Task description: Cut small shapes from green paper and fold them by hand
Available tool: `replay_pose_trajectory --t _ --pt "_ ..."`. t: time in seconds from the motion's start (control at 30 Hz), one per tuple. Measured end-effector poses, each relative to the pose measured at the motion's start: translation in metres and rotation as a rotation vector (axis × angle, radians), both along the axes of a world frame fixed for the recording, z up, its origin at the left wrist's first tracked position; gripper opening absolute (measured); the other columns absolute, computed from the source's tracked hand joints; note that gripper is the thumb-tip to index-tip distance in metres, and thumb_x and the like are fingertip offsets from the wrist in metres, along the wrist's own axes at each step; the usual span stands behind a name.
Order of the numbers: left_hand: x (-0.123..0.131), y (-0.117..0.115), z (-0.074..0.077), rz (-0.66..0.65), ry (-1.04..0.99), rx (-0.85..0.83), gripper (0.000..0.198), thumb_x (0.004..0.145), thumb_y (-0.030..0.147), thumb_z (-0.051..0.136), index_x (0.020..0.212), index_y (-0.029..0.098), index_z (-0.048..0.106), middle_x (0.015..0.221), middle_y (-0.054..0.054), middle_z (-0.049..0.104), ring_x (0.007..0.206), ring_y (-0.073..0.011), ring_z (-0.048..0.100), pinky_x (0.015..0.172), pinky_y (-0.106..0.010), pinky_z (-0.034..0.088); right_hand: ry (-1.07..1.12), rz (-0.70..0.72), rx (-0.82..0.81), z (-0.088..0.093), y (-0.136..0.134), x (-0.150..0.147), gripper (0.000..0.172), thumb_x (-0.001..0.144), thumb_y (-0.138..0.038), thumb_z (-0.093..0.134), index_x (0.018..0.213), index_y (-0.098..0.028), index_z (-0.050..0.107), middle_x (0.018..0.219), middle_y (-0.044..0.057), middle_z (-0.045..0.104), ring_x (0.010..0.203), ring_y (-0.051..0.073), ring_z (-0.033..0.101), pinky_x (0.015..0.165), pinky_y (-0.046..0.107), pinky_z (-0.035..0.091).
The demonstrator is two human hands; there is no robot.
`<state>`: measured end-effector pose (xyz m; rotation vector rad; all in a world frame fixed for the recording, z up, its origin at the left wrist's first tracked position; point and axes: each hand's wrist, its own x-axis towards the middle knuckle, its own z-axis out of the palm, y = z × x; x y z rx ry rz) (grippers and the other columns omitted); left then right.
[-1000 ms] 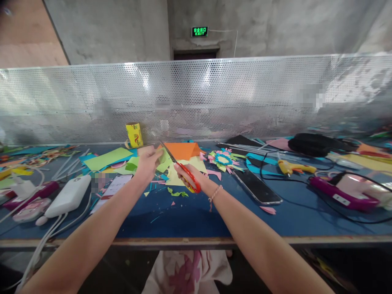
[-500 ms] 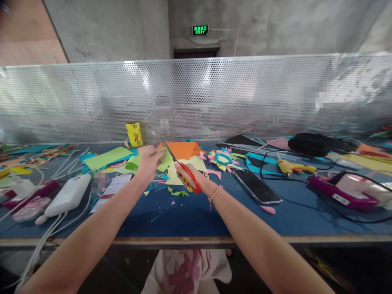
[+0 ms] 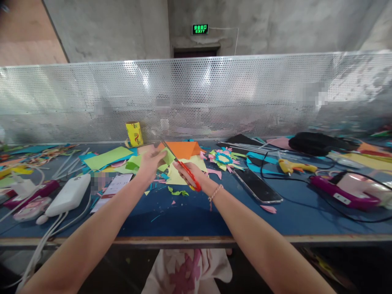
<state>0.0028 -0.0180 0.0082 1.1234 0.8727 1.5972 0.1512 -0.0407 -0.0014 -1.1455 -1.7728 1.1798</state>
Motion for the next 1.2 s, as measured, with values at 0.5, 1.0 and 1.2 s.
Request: replay_pose_trajectory --t 0.5,1.0,1.2 --pt "-0.005 0.002 0.007 0.039 -0.341 -0.081 0.017 0.059 0.010 0.064 0.067 0.014 0.050 0.056 0.004 0.053 0.055 -0.0060 0.055 0.064 -0.021 0.045 0.089 -0.014 0.031 -0.015 0.017 0.006 0.042 0.071 -0.061 0.046 0.069 -0.020 0.038 0.047 -0.008 0.033 0.035 0.005 0.032 0.033 0.018 0.026" --pt "-0.005 0.002 0.005 0.078 -0.206 0.004 0.014 0.054 0.014 0.063 0.064 0.014 0.052 0.061 0.002 0.056 0.057 -0.0069 0.054 0.063 -0.023 0.044 0.034 0.033 0.072 -0.023 0.014 0.002 0.044 0.073 -0.064 0.040 0.070 -0.020 0.041 0.051 -0.006 0.034 0.040 0.006 0.033 0.037 0.021 0.026" --pt "-0.004 0.002 0.008 0.081 -0.284 0.033 0.013 0.057 0.012 0.057 0.069 0.016 0.054 0.069 0.000 0.060 0.065 -0.0087 0.057 0.067 -0.024 0.044 0.058 0.006 0.108 -0.010 0.007 0.002 0.046 0.072 -0.065 0.038 0.071 -0.019 0.039 0.048 -0.007 0.033 0.039 0.006 0.033 0.038 0.021 0.027"
